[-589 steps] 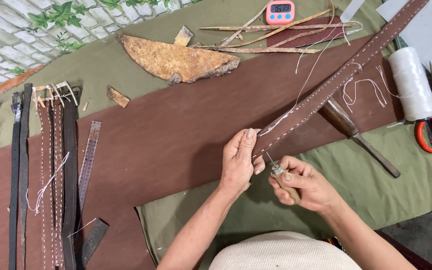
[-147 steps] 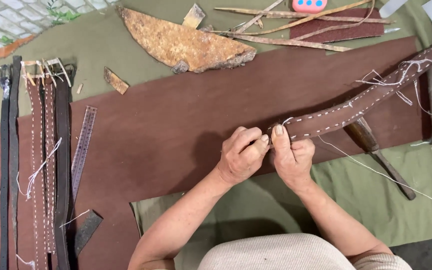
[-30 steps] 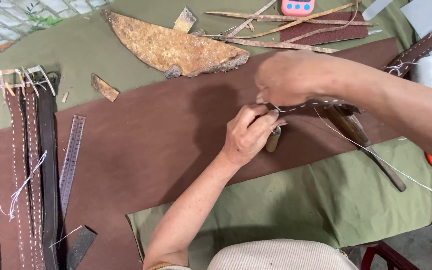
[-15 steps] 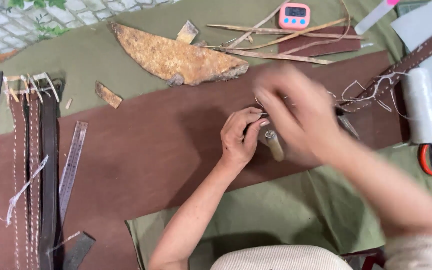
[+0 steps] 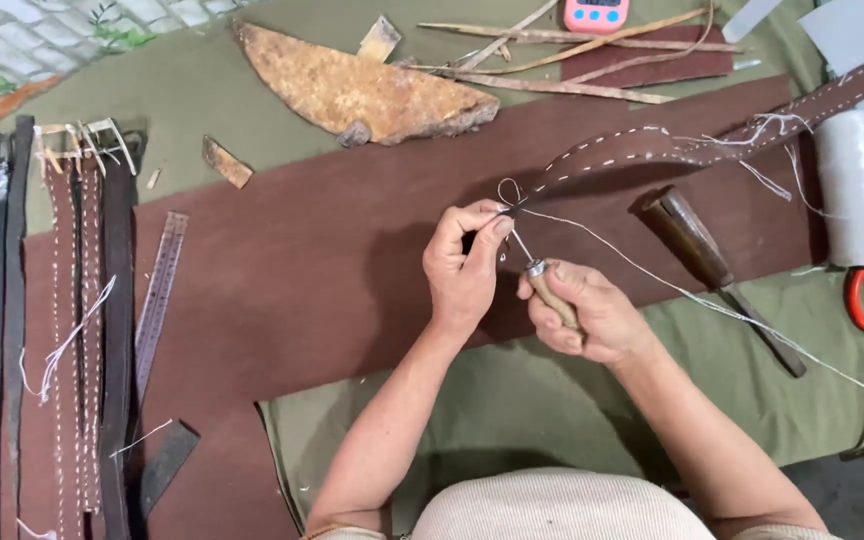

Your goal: Hand-stitching a leather belt using an awl and thread at a workshop table.

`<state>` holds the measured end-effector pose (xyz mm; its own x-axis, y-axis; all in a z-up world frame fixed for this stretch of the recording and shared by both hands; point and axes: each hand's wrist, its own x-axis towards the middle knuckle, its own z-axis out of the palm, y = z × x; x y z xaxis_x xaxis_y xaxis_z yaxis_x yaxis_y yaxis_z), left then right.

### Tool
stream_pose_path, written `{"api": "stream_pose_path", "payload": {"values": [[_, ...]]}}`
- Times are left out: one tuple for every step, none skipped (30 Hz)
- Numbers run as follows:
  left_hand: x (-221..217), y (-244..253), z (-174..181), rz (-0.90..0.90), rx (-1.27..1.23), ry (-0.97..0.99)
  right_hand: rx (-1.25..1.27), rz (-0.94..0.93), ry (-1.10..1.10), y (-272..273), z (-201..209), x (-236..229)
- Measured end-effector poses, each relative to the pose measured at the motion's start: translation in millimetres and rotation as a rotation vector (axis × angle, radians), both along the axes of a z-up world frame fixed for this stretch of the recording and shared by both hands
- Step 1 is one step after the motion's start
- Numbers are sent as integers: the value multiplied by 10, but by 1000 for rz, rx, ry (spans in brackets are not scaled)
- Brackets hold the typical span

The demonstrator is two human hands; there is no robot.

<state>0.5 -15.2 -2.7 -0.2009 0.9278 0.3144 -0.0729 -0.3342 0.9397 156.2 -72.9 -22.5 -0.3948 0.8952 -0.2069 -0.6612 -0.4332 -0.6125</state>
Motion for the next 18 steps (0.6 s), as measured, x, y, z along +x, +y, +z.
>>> {"api": "stream_pose_path", "payload": {"values": [[-4,-26,31,-3,10,2,10,-3,2,-45,47,-37],[-6,-49,65,17,6,13,99,-77,-195,-87,99,-71],[-9,-90,94,36,0,24,183,-153,-393,-150,147,-108],[-2,-82,100,30,6,26,188,-160,-392,-180,115,-117],[10,-91,94,43,12,35,317,-280,-859,-225,76,-121],[15,-97,83,56,18,44,440,-397,-1329,-267,33,-132],[17,-103,76,56,19,43,442,-398,-1331,-296,0,-167],[15,-109,66,63,24,60,537,-451,-1520,-324,-36,-206],[18,-139,45,71,22,77,631,-498,-1710,-378,-78,-240],[34,-157,21,72,18,76,628,-494,-1712,-423,-69,-229],[45,-157,6,71,13,72,574,-467,-1668,-444,-53,-220],[55,-158,-5,70,8,68,519,-441,-1624,-467,-33,-210],[48,-133,-1,71,13,66,525,-444,-1625,-420,69,-199],[42,-110,2,74,0,53,297,-337,-1185,-374,169,-186],[28,-126,-9,77,-21,42,73,-223,-740,-369,263,-183],[26,-159,-25,77,-26,41,69,-221,-742,-402,243,-144],[34,-147,-27,59,-22,43,-33,-170,-465,-397,229,-100],[42,-134,-31,41,-19,44,-131,-117,-188,-390,214,-55]]}}
